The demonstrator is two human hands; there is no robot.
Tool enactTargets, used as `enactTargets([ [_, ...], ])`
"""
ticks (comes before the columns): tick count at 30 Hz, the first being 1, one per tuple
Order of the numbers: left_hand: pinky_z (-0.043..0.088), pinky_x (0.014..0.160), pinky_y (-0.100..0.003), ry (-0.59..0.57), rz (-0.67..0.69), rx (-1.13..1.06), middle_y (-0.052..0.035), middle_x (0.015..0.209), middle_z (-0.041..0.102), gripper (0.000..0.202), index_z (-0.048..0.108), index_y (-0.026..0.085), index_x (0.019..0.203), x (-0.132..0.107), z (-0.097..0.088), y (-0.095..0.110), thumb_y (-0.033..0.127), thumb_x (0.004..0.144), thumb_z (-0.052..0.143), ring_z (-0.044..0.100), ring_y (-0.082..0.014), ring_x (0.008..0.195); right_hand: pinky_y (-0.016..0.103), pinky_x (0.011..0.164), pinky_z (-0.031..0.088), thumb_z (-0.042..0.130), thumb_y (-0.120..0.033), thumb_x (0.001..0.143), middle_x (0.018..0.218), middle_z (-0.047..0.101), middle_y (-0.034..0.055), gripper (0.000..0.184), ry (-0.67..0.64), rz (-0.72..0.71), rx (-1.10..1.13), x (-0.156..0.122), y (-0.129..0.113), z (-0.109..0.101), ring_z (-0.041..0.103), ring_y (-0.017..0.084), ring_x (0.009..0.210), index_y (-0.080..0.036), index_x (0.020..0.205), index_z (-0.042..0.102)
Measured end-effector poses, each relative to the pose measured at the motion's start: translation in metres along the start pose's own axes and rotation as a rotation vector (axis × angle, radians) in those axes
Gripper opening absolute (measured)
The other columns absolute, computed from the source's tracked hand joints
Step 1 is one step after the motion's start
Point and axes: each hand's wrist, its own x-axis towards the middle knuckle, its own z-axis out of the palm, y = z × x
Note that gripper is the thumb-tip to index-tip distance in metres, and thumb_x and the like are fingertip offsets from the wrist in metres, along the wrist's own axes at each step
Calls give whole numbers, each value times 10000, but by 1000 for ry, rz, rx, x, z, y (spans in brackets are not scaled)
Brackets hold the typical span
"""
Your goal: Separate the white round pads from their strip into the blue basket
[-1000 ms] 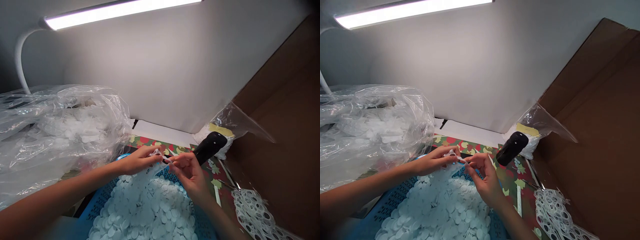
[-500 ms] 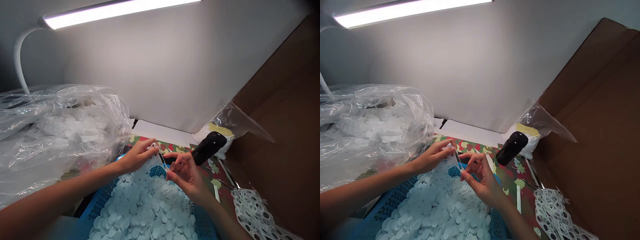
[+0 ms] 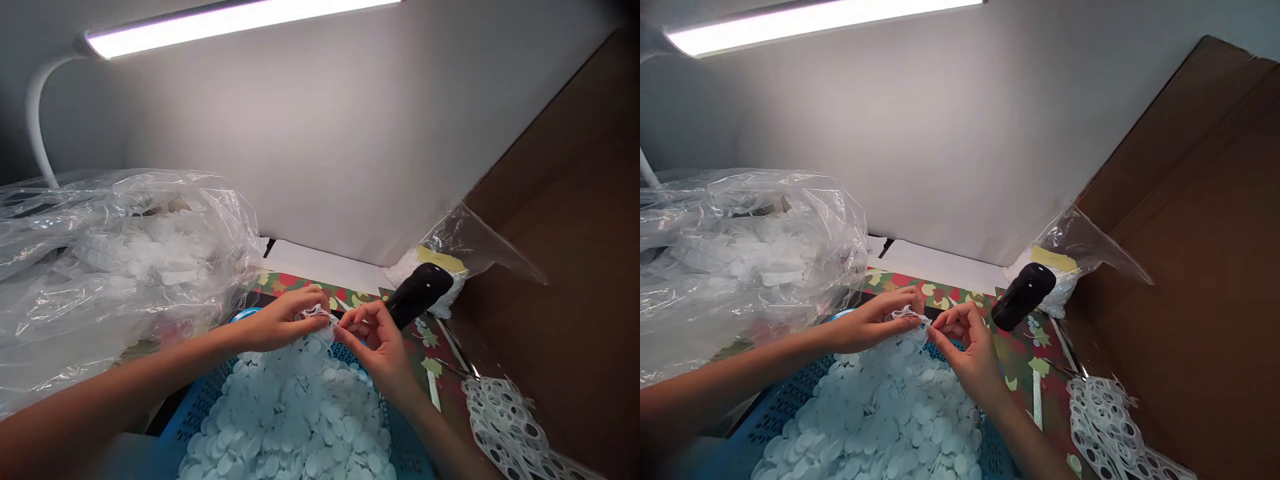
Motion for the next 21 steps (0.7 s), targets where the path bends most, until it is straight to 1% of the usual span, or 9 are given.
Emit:
enactTargets([
  [2,365,660,-250,27,-4,-48,-25,851,519,206,540,170,862,0,0,0,348,920,454,454,-135,764,285,734,489,654,-211,833,836,581,-12,255,36,4,-23,0,0,-1,589,124,754,-220,831,399],
  [4,367,629,-241,62,-57,-146,-35,878,545,201,529,173,884,0,0,-2,357,919,455,469,-130,756,261,718,469,670,-219,820,817,579,-14,269,53,10,-25,1,0,-2,563,117,753,-215,808,401],
  [7,367,585,-231,67,-132,-362,-42,877,587,192,489,179,868,1,-1,-7,358,917,441,496,-126,737,236,679,432,665,-237,822,810,555,-16,284,6,26,7,1,-1,-4,515,112,746,-212,775,386],
  [10,345,522,-223,31,-125,-506,-13,771,570,171,445,183,819,2,-2,-11,334,900,436,469,-102,624,240,650,404,653,-251,828,799,520,-17,294,-59,32,52,0,-2,-4,475,116,721,-215,771,367],
  [12,317,484,-218,35,-113,-524,15,694,514,168,429,183,791,2,-1,-10,321,886,443,413,-84,555,243,641,388,645,-248,833,796,504,-18,293,-101,37,80,-1,-3,-4,454,116,708,-217,778,359],
  [14,295,467,-216,55,-128,-505,33,646,455,174,415,185,778,2,0,-9,324,879,444,372,-80,534,242,635,372,631,-241,843,800,494,-19,289,-140,40,101,-1,-3,-5,440,114,703,-218,782,350],
  [18,268,474,-226,73,-159,-449,42,625,393,206,405,189,765,2,2,-6,353,885,435,330,-87,541,241,620,347,615,-239,850,812,491,-14,285,-185,47,109,-1,-3,-7,421,116,697,-219,783,339],
  [21,238,482,-233,106,-132,-447,43,621,360,205,413,186,755,3,1,-8,344,880,451,299,-90,549,235,593,324,617,-243,843,793,476,-18,289,-194,53,116,0,-3,-8,396,114,672,-218,779,336],
])
